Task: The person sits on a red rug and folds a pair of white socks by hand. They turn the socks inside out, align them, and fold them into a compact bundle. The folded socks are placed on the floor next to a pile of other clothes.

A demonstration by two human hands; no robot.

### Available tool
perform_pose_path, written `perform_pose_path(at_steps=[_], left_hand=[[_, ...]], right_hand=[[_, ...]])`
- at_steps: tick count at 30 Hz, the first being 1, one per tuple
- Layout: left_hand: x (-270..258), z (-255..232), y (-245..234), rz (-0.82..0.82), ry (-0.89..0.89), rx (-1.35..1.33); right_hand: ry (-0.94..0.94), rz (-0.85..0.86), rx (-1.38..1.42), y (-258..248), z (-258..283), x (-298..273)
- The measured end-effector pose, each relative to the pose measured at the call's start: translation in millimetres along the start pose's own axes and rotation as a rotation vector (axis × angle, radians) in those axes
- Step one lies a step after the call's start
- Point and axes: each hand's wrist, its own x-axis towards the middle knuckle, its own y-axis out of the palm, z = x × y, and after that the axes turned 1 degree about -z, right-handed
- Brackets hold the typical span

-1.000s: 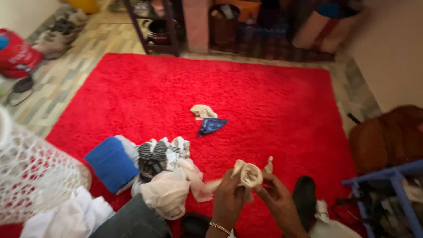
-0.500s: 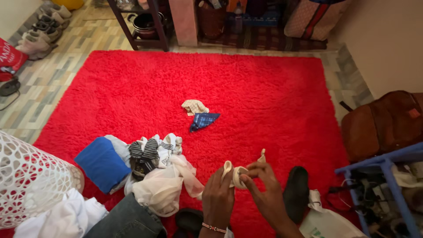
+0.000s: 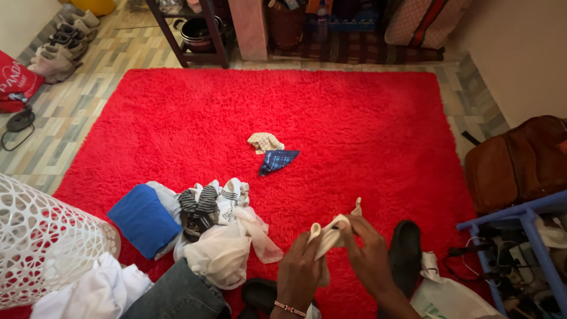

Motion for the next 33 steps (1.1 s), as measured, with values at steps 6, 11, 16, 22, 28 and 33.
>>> perform_pose_path(at_steps=[6,11,16,22,28,33], left_hand=[[15.7,-16.2,-18.4,0.089,-0.171,-0.375],[19.6,3.8,-16.9,0.008,-0.331,-0.272],[17.5,8.9,-15.7,-0.114,-0.31,-0.244],[16.8,3.5,-11.2,-0.108,-0.33,-0.232],[16.3,-0.2,-7.8,-0.004,-0.194,-0.359],[16.6,-3.8,-11.0,0.136,-0.223,-0.537]], right_hand=[[0.141,0.087,0.106,-10.2,-21.4,11.6],[-0.073,0.105,0.188,-22.9,-17.9,16.4],[-0.099,0.074,0.066,-35.2,-0.9,16.7],[0.024,0.041,-0.028,-38.7,7.8,17.9],[0.22,0.111,0.008,-31.0,-5.5,17.8],[0.246,0.333,0.234,-26.8,-2.2,16.2]])
